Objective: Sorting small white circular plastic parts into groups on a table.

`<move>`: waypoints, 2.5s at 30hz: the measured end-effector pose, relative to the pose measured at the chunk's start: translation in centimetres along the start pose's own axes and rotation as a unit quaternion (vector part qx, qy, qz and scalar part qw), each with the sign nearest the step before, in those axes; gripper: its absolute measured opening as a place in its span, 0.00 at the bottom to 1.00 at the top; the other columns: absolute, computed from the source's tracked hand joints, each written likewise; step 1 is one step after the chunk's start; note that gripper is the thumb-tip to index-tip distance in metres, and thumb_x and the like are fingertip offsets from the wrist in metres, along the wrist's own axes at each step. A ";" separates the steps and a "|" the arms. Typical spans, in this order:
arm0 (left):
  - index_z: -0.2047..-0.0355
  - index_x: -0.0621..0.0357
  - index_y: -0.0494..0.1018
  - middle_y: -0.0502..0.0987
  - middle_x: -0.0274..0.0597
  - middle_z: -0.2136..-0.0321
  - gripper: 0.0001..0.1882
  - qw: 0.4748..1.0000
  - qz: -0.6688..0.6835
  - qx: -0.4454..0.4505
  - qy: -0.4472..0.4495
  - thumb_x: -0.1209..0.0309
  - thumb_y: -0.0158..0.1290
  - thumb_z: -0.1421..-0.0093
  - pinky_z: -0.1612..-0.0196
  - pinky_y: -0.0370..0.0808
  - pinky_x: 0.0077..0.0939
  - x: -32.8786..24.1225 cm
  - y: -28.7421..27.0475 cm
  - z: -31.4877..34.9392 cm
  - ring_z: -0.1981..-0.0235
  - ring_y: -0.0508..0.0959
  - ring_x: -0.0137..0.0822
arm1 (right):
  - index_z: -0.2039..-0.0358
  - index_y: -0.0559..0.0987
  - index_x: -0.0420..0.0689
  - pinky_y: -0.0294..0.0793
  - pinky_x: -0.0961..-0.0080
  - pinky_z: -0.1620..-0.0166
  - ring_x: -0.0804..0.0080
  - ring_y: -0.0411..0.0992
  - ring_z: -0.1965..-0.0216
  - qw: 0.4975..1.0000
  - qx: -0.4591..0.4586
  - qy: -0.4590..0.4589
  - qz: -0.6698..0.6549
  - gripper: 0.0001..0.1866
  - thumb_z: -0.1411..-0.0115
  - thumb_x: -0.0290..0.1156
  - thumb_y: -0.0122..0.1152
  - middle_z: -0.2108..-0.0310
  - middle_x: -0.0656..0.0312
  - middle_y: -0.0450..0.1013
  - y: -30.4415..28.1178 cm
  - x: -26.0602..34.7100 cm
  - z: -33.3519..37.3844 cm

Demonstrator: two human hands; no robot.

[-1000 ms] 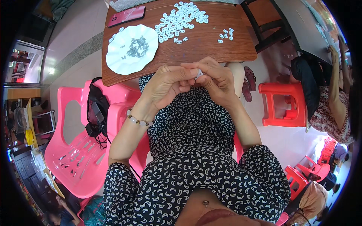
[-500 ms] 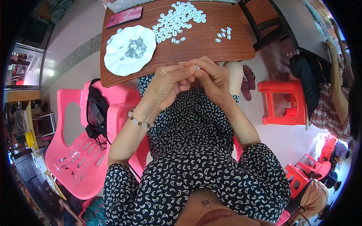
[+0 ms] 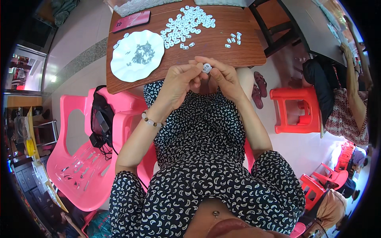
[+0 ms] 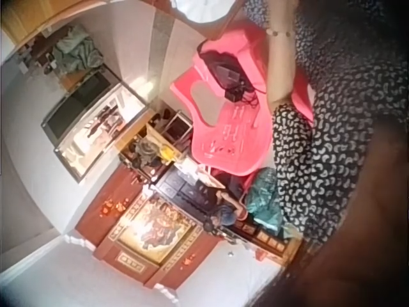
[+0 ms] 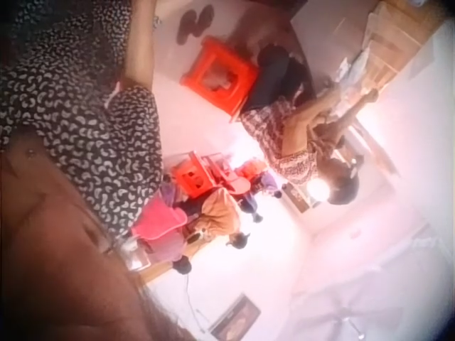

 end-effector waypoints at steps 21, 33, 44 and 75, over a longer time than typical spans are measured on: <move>0.65 0.63 0.79 0.77 0.33 0.74 0.12 0.999 0.027 0.017 -0.011 0.65 0.52 0.35 0.71 0.67 0.11 1.0 -0.4 -2.0 0.76 0.69 0.18 | 0.44 0.72 0.37 0.74 0.78 0.51 0.77 0.73 0.57 0.997 -0.037 0.059 -0.042 0.21 0.34 0.34 0.56 0.59 0.61 0.75 -1.2 -1.3 -0.1; 0.73 0.65 0.79 0.77 0.46 0.83 0.12 0.847 -0.457 -0.141 0.234 0.68 0.52 0.42 0.74 0.73 0.31 -1.9 -5.3 -4.6 0.81 0.78 0.41 | 0.53 0.78 0.38 0.71 0.85 0.66 0.86 0.70 0.70 0.972 -0.129 0.117 0.160 0.17 0.35 0.36 0.56 0.65 0.62 0.80 -6.2 -1.2 -5.3; 0.78 0.66 0.75 0.73 0.35 0.86 0.11 0.843 -0.426 -0.125 0.304 0.71 0.55 0.42 0.82 0.65 0.20 -1.1 -5.8 -4.0 0.87 0.69 0.23 | 0.53 0.77 0.34 0.71 0.79 0.71 0.76 0.71 0.74 0.938 -0.250 0.017 0.240 0.17 0.42 0.28 0.54 0.68 0.59 0.77 -20.5 3.8 -27.0; 0.75 0.64 0.77 0.76 0.46 0.80 0.09 0.831 -0.470 -0.128 0.268 0.70 0.56 0.45 0.76 0.71 0.30 -1.4 -5.2 -4.2 0.81 0.76 0.39 | 0.66 0.77 0.44 0.70 0.64 0.58 0.57 0.70 0.61 0.867 0.017 0.000 0.499 0.07 0.45 0.30 0.62 0.70 0.60 0.75 -3.2 -4.8 -9.1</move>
Point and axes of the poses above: each hand's wrist, its own z-axis away from the middle knuckle, its own y-axis out of the palm, x = y × z, the point moved 7 cm from there along -z, towards the middle knuckle
